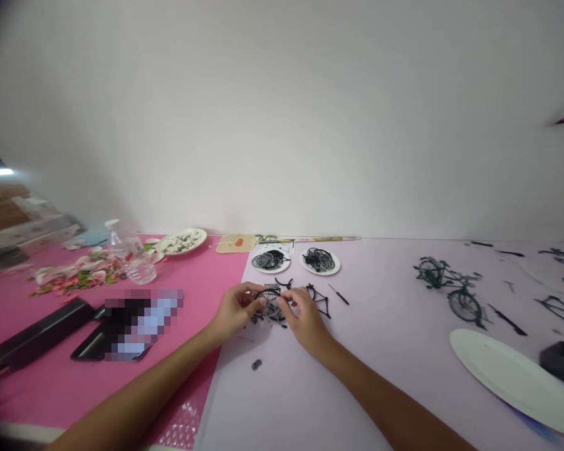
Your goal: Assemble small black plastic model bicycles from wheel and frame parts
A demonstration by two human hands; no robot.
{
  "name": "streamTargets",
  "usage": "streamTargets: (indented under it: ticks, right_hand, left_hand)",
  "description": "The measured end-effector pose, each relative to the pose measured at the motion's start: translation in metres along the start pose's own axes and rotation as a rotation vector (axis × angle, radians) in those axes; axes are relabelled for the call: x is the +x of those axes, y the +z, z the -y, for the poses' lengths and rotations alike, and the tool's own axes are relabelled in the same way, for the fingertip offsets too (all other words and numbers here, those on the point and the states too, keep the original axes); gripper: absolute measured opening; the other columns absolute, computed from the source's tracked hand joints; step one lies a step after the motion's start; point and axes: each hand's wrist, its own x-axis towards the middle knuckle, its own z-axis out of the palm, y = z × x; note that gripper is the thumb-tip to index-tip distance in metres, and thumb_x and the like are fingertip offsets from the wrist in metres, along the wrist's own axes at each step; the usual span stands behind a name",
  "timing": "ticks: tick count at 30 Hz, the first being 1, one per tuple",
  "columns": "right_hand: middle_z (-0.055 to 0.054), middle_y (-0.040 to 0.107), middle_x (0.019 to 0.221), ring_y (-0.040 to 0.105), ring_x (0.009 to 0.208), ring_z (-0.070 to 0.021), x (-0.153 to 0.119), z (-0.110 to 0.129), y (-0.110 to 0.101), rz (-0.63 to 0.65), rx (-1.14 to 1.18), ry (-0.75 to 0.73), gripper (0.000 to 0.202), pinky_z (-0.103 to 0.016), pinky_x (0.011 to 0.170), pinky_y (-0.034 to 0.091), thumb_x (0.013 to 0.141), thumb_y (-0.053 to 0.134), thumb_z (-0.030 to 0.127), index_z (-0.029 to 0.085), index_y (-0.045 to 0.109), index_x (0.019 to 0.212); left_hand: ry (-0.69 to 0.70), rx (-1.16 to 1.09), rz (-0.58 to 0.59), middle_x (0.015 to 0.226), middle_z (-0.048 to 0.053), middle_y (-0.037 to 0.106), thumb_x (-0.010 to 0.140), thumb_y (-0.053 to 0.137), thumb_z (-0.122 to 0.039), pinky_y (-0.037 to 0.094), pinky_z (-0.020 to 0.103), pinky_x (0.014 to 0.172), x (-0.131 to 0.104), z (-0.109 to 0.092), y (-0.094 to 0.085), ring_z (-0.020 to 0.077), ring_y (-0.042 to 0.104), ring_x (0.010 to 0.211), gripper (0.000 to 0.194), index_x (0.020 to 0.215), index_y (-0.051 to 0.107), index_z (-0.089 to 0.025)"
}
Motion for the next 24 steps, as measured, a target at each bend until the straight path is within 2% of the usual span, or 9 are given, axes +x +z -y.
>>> streamTargets:
  ticks: [8,16,18,22,24]
  right_hand:
    - [-0.005,0.066,0.087,0.06,0.087,-0.0237,0.0002,-0.0013,-0.0002,0.021,0.014,0.016,0.025,-0.037,0.081,0.049,0.102,0.055,0.042,0.023,0.064,0.087]
    - [-0.004,0.065,0.084,0.06,0.084,-0.0236,0.002,-0.0002,-0.0055,-0.011,0.015,0.012,0.026,-0.037,0.081,0.049,0.101,0.055,0.042,0.023,0.064,0.085]
    - [-0.004,0.065,0.083,0.06,0.083,-0.0234,0.0029,0.0011,-0.0071,-0.033,0.029,0.03,0.027,-0.036,0.08,0.049,0.1,0.056,0.043,0.023,0.063,0.083]
    - [-0.004,0.067,0.082,0.061,0.083,-0.0235,0.0037,0.0013,-0.0054,-0.069,0.069,0.101,0.031,-0.035,0.08,0.05,0.099,0.057,0.047,0.022,0.065,0.082]
    - [-0.004,0.068,0.082,0.063,0.083,-0.0237,0.0036,0.0025,-0.0041,-0.067,0.12,0.162,0.034,-0.035,0.079,0.05,0.098,0.057,0.05,0.022,0.066,0.082]
  left_hand:
    - [-0.006,0.002,0.003,0.084,0.008,0.075,0.087,0.075,-0.046,0.053,0.024,0.052,0.0006,-0.0006,0.0018,0.0171,0.07,0.063,0.044,0.116,0.072,-0.014]
    - [0.11,0.142,0.016,0.101,0.009,0.074,0.093,0.067,-0.04,0.058,0.026,0.065,-0.0028,-0.004,0.0029,0.0156,0.069,0.074,0.036,0.123,0.07,-0.019]
    - [0.16,0.214,0.034,0.108,0.009,0.072,0.089,0.073,-0.038,0.06,0.027,0.069,-0.0044,-0.0056,0.0026,0.016,0.069,0.079,0.043,0.128,0.067,-0.021]
    - [0.293,0.365,0.125,0.131,0.012,0.062,0.075,0.085,-0.033,0.061,0.031,0.079,-0.0062,-0.007,0.0009,0.0229,0.066,0.103,0.075,0.143,0.054,-0.026]
    - [0.32,0.424,0.147,0.134,0.011,0.059,0.076,0.084,-0.033,0.061,0.032,0.08,-0.0061,-0.0073,-0.0001,0.0244,0.064,0.109,0.078,0.147,0.05,-0.029]
